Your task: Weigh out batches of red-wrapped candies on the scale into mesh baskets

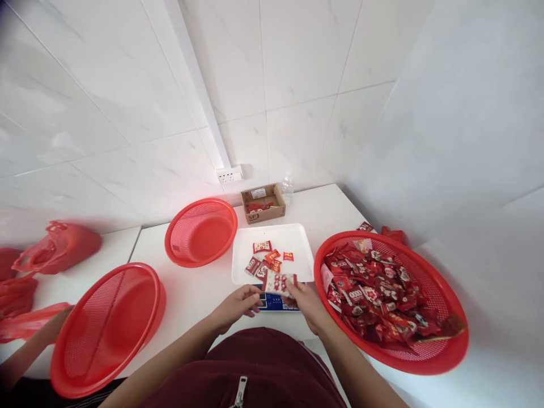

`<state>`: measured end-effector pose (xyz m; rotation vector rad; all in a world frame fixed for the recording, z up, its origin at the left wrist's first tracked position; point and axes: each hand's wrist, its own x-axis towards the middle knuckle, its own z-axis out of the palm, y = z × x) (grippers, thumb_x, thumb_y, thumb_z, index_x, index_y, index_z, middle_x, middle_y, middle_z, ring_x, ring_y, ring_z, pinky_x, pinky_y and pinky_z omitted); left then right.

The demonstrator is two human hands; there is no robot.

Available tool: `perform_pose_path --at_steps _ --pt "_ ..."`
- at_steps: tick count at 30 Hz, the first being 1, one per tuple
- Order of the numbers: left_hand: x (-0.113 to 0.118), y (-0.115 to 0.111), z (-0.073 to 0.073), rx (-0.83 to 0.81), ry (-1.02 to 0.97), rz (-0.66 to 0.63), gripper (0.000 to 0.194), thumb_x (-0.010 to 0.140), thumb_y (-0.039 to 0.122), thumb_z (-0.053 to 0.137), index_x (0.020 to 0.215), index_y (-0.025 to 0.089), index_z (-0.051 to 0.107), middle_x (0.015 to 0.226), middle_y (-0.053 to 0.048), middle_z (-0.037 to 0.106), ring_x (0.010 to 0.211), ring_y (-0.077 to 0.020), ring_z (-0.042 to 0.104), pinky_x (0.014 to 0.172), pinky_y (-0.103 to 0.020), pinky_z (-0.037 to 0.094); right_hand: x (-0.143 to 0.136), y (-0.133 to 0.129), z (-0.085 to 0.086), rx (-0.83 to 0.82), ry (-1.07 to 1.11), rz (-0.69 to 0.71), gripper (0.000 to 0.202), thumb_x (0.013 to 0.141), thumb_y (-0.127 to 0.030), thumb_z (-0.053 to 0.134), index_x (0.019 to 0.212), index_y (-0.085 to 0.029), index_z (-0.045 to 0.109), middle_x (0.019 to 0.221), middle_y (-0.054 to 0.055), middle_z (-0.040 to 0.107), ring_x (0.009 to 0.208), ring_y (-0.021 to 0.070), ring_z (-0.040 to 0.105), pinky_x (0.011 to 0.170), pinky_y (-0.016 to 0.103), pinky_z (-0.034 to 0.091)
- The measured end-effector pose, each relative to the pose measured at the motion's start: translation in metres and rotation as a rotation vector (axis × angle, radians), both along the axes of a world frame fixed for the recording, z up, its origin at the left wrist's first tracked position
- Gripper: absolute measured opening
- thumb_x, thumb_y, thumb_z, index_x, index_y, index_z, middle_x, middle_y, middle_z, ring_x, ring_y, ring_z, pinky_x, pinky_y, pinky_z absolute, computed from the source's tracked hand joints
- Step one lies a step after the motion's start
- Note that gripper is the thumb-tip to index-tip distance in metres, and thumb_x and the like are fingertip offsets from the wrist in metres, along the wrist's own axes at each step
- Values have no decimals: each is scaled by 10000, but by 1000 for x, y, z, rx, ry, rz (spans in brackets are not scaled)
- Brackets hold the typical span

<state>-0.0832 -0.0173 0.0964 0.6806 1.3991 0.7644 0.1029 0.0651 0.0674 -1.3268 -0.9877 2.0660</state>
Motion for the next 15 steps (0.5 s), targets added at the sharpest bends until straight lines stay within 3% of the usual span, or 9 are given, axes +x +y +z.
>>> perform_pose_path --at_steps 3,5,8,11,15 --pt "-7 2 -6 -14 67 40 362 728 448 632 947 168 561 857 -29 601 748 -145 562 685 -282 422 10 10 -3 -185 79 -237 151 732 -306 696 704 -196 597 677 8 676 590 113 612 600 220 508" --pt "-13 4 -11 30 177 33 297 748 403 608 938 177 580 853 -32 599 760 -163 561 701 -301 431 15 13 -3 -245 103 -217 101 755 -280 668 769 -197 612 722 25 696 600 114 630 595 220 516" --pt "-18 12 -20 170 411 20 221 747 345 609 921 213 637 918 -54 615 863 -215 565 823 -360 428 15 10 -7 -227 50 -48 240 765 -313 653 974 -195 633 850 53 712 651 121 650 635 241 524" --pt "-20 21 -27 329 585 -88 265 725 278 641 988 257 667 1176 -75 581 1139 -278 471 1021 -419 307 7 7 -19 -8 -103 147 335 775 -367 618 1062 -193 623 919 52 697 701 147 648 697 304 523" --pt "-16 34 -38 445 804 -397 426 769 261 608 1194 285 581 1456 -59 364 1366 -306 209 1105 -492 143 -7 13 -29 567 -475 437 391 813 -290 494 1181 -200 591 1099 84 624 995 215 587 880 378 456"
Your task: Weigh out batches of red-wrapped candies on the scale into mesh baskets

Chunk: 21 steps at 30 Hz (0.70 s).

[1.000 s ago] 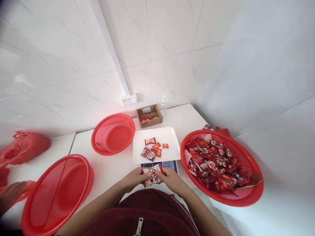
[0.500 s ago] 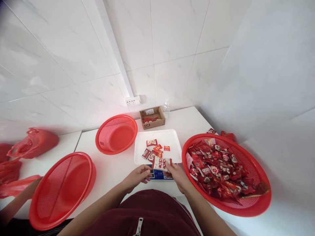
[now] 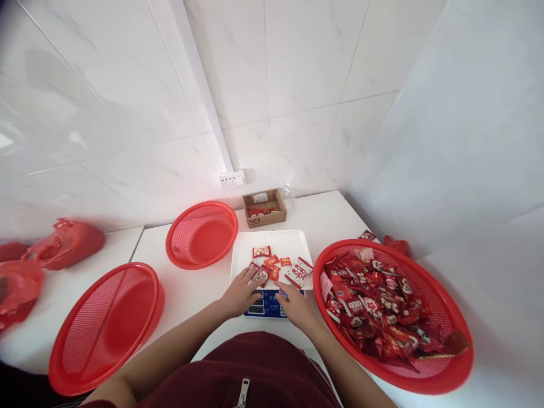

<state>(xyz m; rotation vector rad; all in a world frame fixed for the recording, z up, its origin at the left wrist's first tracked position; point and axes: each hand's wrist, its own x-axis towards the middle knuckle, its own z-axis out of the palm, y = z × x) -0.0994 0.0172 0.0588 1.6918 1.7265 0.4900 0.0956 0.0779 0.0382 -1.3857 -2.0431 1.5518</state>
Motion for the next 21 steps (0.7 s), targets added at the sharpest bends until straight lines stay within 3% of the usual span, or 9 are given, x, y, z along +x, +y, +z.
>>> perform_pose_path --at_steps 3,8,14,17,21 --pt "3 9 -9 -71 96 -84 453 823 320 556 1273 298 509 1498 -68 293 1399 -321 119 1094 -552 100 -12 6 3 252 -249 214 452 831 -234 436 1272 -210 534 1265 125 509 1118 238 520 923 372 416" --pt "-2 23 -19 -160 187 -157 519 851 364 510 1352 263 419 1527 -104 202 1402 -348 78 1088 -562 112 -25 15 3 340 -404 357 466 841 -230 439 1303 -203 496 1359 127 432 1184 244 474 936 351 404" --pt "-6 33 -25 -84 152 -141 565 821 318 547 1359 208 411 1522 -127 202 1398 -354 84 1105 -519 136 -26 32 -3 424 -455 310 412 858 -210 398 1240 -160 542 1292 141 496 1127 247 502 897 337 417" --pt "-5 34 -23 -21 135 -7 583 785 258 580 1344 214 420 1500 -114 257 1390 -330 140 1108 -492 162 -24 41 1 518 -495 241 421 869 -223 383 1262 -170 524 1297 138 497 1145 253 479 914 350 399" --pt "-9 35 -18 -4 206 134 491 811 209 510 1299 208 460 1381 -109 407 1289 -276 333 1069 -413 261 -23 50 2 603 -631 202 479 863 -266 430 1340 -228 446 1425 125 385 1271 300 355 980 465 325"
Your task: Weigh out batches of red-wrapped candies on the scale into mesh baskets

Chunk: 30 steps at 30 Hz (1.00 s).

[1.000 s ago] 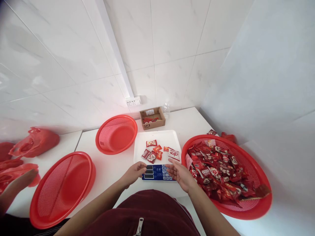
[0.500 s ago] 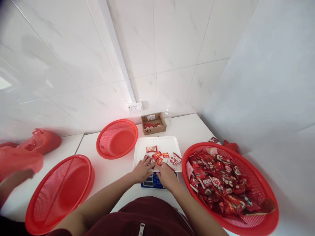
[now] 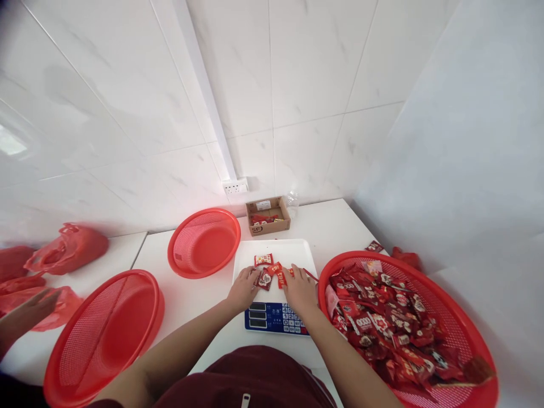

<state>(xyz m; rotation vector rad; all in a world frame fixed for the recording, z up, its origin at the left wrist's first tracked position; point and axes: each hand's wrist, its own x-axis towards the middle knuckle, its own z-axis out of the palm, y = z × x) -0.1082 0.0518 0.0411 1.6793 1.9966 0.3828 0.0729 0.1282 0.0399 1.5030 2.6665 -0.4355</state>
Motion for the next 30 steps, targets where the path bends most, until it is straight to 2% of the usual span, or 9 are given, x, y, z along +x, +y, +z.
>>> perform_pose_path --at_steps 3,6,12,15,18,21,23,27,30 --pt "-6 0 2 -35 40 23 456 806 181 492 1262 205 502 1234 -114 505 1165 -278 435 997 -414 330 1 1 -5 -8 -94 -38 520 869 -287 435 1386 -272 377 1482 107 304 1347 320 234 1017 563 230" --pt "-11 1 3 -63 56 25 429 790 164 502 1211 227 555 1154 -101 539 1109 -269 464 957 -386 357 1 -1 -11 -40 -126 -44 520 885 -278 397 1403 -267 353 1498 108 270 1360 339 203 1009 597 221" --pt "-9 4 1 -79 23 74 426 770 133 515 1163 277 592 1141 -52 539 1097 -211 476 943 -293 361 3 -4 -19 -66 -79 -8 529 880 -205 377 1406 -251 349 1492 90 292 1367 294 211 1039 549 233" --pt "-7 7 -3 -79 -8 127 324 752 185 579 1063 253 635 1085 -57 545 1057 -221 492 896 -303 390 4 -4 -22 -58 -51 7 518 877 -200 383 1394 -233 371 1485 97 305 1364 289 220 1041 541 241" --pt "-6 9 -6 -55 -54 182 227 764 129 552 949 231 637 1033 -57 548 1001 -209 510 854 -308 405 6 -5 -25 -28 -15 1 509 865 -201 413 1373 -231 405 1471 109 327 1355 302 237 1033 550 249" --pt "-5 8 -4 -11 -128 249 296 728 54 564 974 216 583 1040 -62 545 977 -197 521 848 -310 413 6 -8 -24 30 86 -22 463 852 -193 427 1311 -199 487 1428 133 389 1348 322 242 1042 558 228" --pt "-1 5 2 15 -197 286 346 705 38 581 1003 209 545 1019 -57 555 933 -182 545 810 -298 435 4 -11 -22 18 244 -5 424 851 -210 420 1258 -158 531 1374 151 450 1325 309 289 1057 510 243" --pt "16 -3 19 50 -349 273 376 705 78 612 1042 201 501 949 -24 596 859 -151 587 736 -261 467 -5 -19 -11 -267 659 -28 453 869 -384 401 1250 -158 494 1254 139 553 1147 252 505 963 411 395" --pt "29 -10 32 174 -438 174 366 692 62 597 1022 204 531 1000 -32 607 941 -169 574 827 -300 454 -10 -24 0 -531 805 -94 428 854 -505 390 1084 -185 557 996 90 662 888 232 616 787 380 475"
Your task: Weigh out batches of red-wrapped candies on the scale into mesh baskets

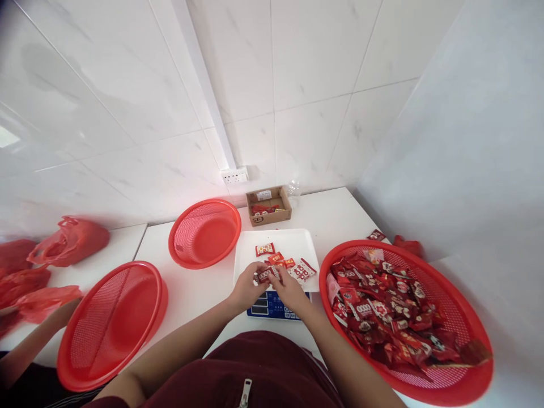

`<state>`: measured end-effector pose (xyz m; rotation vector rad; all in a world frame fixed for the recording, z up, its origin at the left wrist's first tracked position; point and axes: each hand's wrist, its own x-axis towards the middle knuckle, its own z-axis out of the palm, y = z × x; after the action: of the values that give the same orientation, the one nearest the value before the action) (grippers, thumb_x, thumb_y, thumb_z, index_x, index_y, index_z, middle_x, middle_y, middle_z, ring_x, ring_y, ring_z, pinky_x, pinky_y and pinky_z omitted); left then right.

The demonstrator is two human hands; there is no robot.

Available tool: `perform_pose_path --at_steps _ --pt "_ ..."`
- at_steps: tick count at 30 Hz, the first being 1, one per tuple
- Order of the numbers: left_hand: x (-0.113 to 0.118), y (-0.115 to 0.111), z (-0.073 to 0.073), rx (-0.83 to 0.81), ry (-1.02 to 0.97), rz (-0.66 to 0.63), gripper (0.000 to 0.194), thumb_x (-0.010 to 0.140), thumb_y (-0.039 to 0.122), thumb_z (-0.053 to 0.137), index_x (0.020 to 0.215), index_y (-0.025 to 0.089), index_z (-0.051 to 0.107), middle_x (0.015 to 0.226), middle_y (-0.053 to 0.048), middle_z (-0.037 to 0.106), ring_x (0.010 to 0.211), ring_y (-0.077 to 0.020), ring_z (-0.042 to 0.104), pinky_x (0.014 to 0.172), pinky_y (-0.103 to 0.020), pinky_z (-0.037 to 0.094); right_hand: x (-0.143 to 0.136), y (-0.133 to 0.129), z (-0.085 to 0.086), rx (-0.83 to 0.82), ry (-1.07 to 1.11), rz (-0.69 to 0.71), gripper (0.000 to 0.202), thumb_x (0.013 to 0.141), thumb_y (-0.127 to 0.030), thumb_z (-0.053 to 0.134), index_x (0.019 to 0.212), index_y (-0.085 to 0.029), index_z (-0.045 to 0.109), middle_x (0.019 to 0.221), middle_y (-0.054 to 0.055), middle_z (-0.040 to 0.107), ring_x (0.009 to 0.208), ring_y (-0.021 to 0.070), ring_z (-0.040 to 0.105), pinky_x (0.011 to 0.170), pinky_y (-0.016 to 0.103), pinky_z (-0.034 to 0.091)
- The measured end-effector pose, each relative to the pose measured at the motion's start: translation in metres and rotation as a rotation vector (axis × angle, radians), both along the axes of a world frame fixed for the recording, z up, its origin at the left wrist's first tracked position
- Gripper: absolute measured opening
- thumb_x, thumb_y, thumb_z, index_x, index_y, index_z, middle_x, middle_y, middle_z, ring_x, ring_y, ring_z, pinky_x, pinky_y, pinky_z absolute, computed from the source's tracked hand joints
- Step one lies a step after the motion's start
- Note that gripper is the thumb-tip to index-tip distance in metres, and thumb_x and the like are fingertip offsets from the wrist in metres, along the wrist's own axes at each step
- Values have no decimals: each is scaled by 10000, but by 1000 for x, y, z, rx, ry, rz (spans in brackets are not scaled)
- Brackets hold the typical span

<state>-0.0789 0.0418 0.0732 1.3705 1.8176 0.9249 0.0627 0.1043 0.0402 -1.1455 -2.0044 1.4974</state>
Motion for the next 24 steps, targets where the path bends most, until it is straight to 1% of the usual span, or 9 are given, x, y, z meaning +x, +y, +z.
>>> perform_pose_path --at_steps 2,4,6,8,10,13,17,21,24 --pt "5 -4 8 105 -41 -63 391 672 35 578 1021 210 554 1049 -46 599 1014 -193 548 901 -345 423 -1 -1 7 -119 39 30 406 838 -555 389 838 -196 578 743 49 653 691 210 607 657 347 471" --pt "7 -7 16 96 -137 -82 433 676 59 588 1076 217 540 1089 -56 588 1023 -199 545 895 -355 429 0 -1 13 -195 73 9 419 823 -586 400 685 -211 525 602 21 596 570 182 554 564 315 433" --pt "5 -9 23 -22 -300 -52 391 720 160 608 1097 208 515 1044 -54 605 932 -182 577 808 -331 464 1 -1 18 -239 119 -56 424 811 -600 424 652 -215 498 571 8 572 535 163 521 525 293 398" --pt "3 -11 30 -158 -466 -17 265 768 292 596 999 183 526 888 -31 624 783 -152 588 707 -299 473 3 -2 22 -265 150 -90 431 801 -613 439 654 -212 499 560 2 566 525 154 508 512 283 379" --pt "0 -12 36 -240 -578 -8 257 769 394 596 873 169 527 722 3 596 656 -124 561 634 -273 456 3 -5 27 -272 146 -93 444 786 -627 455 650 -208 506 555 4 570 523 152 508 511 282 376" --pt "-4 -14 40 -251 -642 4 351 703 458 662 846 164 534 625 40 547 565 -95 511 583 -250 430 3 -10 34 -315 131 -104 443 758 -634 484 659 -203 512 582 9 592 518 148 519 507 280 385" --pt "-7 -18 43 -200 -712 62 409 639 444 741 889 162 583 691 33 555 630 -92 530 650 -252 439 5 -15 42 -367 190 -101 379 751 -558 514 790 -189 591 701 18 633 546 140 535 518 275 405" --pt "-8 -20 48 -327 -1061 19 468 705 526 678 1027 204 567 891 -25 603 726 -120 601 697 -291 474 9 -19 45 -269 232 -144 337 721 -417 525 948 -209 662 859 33 668 644 155 552 618 304 447" --pt "-7 -21 48 -368 -1160 25 453 714 513 681 1015 203 545 805 -7 613 655 -100 605 675 -272 482 11 -22 46 -218 222 -146 326 706 -379 529 958 -239 682 987 38 672 781 189 574 714 334 465"
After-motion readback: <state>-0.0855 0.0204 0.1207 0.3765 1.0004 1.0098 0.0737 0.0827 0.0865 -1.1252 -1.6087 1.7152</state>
